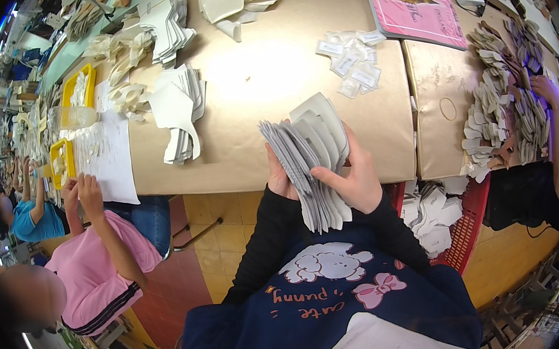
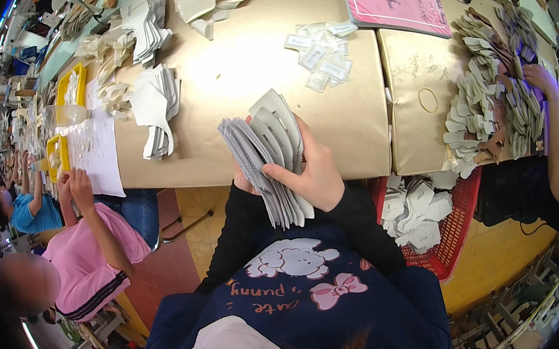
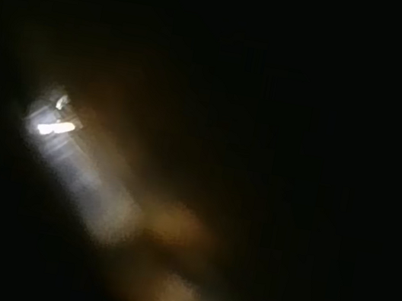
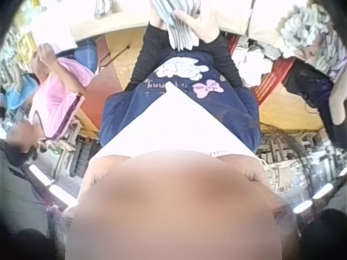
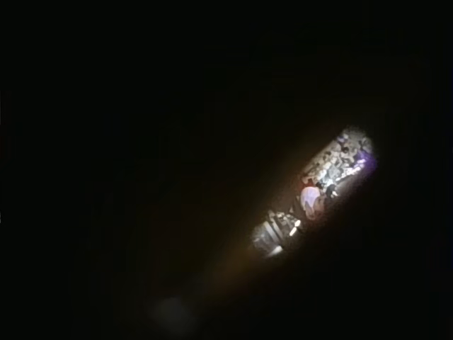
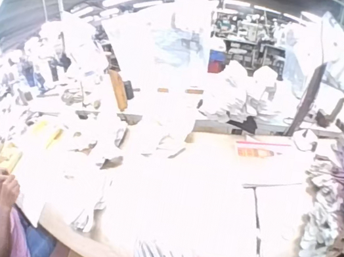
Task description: The person assembles face masks by inserting small rectangular nose-bridge strips into white mask blanks. They handle stacks of masks and strips, place a strip into each mask, and set the finished units aside on the table.
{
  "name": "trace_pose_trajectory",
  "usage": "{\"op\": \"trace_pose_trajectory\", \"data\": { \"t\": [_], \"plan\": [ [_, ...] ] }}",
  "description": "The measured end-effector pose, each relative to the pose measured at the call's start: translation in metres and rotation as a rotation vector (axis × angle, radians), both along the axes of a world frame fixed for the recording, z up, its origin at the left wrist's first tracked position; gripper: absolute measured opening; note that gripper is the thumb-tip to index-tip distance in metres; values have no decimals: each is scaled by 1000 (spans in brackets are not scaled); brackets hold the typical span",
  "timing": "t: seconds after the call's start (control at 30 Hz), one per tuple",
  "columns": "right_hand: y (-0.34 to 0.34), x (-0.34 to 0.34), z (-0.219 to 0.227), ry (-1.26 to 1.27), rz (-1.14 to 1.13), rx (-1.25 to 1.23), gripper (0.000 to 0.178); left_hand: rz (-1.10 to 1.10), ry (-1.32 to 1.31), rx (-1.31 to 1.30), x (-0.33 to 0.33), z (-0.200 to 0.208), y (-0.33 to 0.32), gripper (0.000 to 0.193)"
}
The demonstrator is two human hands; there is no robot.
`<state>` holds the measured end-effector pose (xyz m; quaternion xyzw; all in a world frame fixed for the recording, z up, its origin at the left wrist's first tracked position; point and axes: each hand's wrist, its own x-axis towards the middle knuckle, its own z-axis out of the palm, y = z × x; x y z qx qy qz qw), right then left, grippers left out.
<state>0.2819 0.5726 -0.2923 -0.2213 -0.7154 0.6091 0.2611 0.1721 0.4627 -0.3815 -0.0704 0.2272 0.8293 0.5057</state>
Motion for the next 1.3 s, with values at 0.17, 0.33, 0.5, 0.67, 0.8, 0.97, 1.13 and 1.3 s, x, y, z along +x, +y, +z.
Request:
{"op": "trace_pose_trajectory", "data": {
  "t": [0.17,0.33,0.5,0.67,0.8,0.97,1.13,1.3],
  "plan": [
    [0,3,2,-164,-52,-105,78,-111,49,-138,1,-2,-1,77],
    [1,4,0,-28,-19,57,84,-73,-6,-82,2,-2,1,75],
    [0,6,-9,36,-58,-195,79,-63,-24,-3,3,-4,0,74],
    [2,11,-13,-87,-96,-275,65,-90,-37,-45,3,-6,-1,73],
    [0,13,-3,-66,-214,-152,56,-43,32,-141,12,0,0,59],
    [10,22,16,-99,-347,232,54,-161,79,-139,12,4,4,51],
    [37,42,26,20,-547,-27,51,-18,3,-144,4,1,0,51],
    [72,62,27,142,-568,-184,47,14,-156,142,-21,-1,-14,50]
  ]
}}
